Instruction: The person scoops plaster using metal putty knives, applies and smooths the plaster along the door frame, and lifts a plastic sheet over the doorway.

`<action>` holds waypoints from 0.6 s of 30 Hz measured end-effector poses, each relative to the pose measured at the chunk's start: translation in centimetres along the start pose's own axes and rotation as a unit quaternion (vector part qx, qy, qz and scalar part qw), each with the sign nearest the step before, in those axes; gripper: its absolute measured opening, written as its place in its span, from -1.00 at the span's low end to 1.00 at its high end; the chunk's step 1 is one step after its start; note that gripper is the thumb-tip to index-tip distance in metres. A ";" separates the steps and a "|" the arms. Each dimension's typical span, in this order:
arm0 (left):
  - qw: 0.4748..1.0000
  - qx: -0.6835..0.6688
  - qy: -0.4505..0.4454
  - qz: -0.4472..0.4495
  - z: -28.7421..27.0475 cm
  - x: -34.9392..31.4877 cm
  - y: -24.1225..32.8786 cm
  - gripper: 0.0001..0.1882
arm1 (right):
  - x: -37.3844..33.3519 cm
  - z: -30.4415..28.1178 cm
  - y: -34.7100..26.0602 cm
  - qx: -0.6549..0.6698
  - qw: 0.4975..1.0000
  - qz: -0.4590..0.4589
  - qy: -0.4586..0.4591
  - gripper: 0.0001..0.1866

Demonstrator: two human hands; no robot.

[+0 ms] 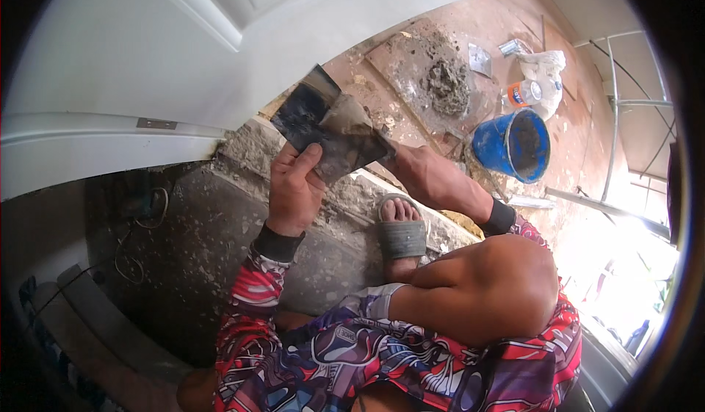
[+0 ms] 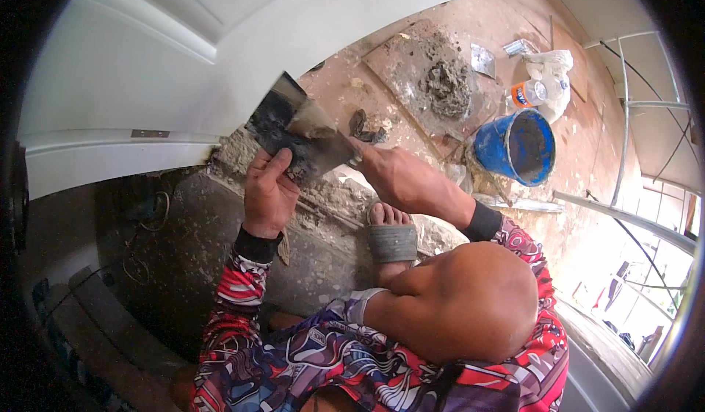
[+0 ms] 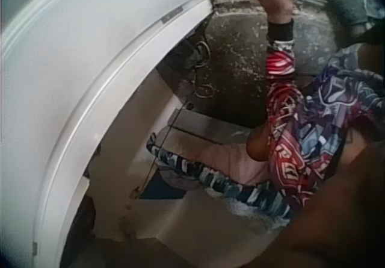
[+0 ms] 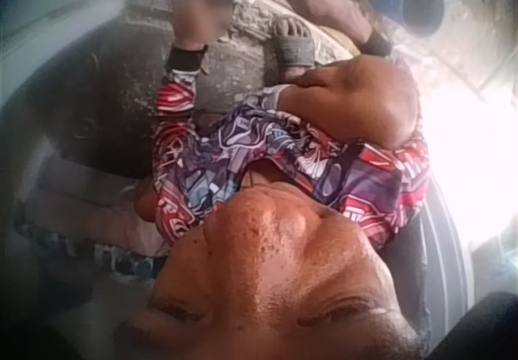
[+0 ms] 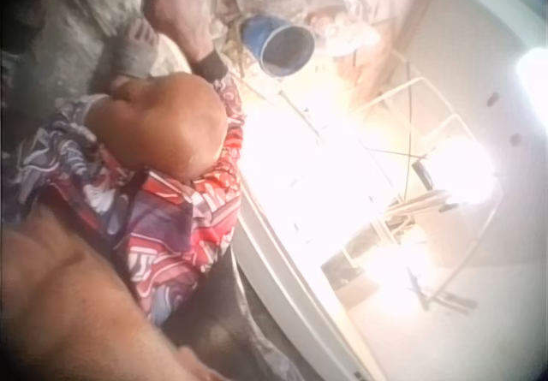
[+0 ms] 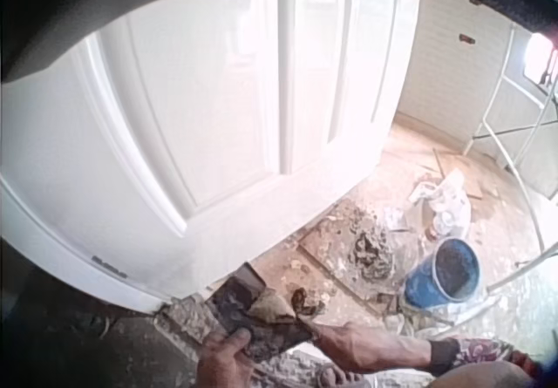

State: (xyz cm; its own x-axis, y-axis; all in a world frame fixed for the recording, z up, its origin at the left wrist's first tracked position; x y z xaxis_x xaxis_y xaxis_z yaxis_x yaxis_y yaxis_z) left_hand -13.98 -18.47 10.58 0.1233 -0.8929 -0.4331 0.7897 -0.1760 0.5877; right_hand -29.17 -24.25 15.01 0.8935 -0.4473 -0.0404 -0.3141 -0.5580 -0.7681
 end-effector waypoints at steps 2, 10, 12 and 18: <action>1.000 -0.003 -0.004 0.018 1.6 0.4 0.5 -0.86 | -0.8 1.5 1.2 -0.050 0.996 0.048 -0.050 -0.70; 0.817 0.498 -0.012 0.289 2.5 -2.5 7.5 -0.82 | -2.3 2.3 8.9 0.651 0.704 0.202 0.199 -0.87; 0.783 0.519 -0.039 0.341 4.9 -3.1 7.3 -0.78 | -2.2 2.6 8.0 0.698 0.660 0.190 0.205 -0.89; 0.678 0.607 -0.167 0.379 8.1 -4.0 4.3 -0.31 | -1.4 2.1 6.1 0.721 0.632 0.152 0.239 -0.89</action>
State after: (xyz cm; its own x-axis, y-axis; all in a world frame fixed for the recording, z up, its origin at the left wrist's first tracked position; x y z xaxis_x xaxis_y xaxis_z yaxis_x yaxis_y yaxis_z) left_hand -15.90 -19.01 20.35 -0.0864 -0.9260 0.3675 -0.5269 0.3555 0.7720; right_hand -31.67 -25.56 9.04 0.5546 -0.7336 -0.3927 0.4803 0.6676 -0.5688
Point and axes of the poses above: each hand's wrist, its own x-axis towards the middle knuckle, its own z-axis out of the palm, y = z × x, the point moved 10 cm from there along x, towards the middle knuckle, and after that the axes turned 6 degrees about -z, right-handed, at the moved point
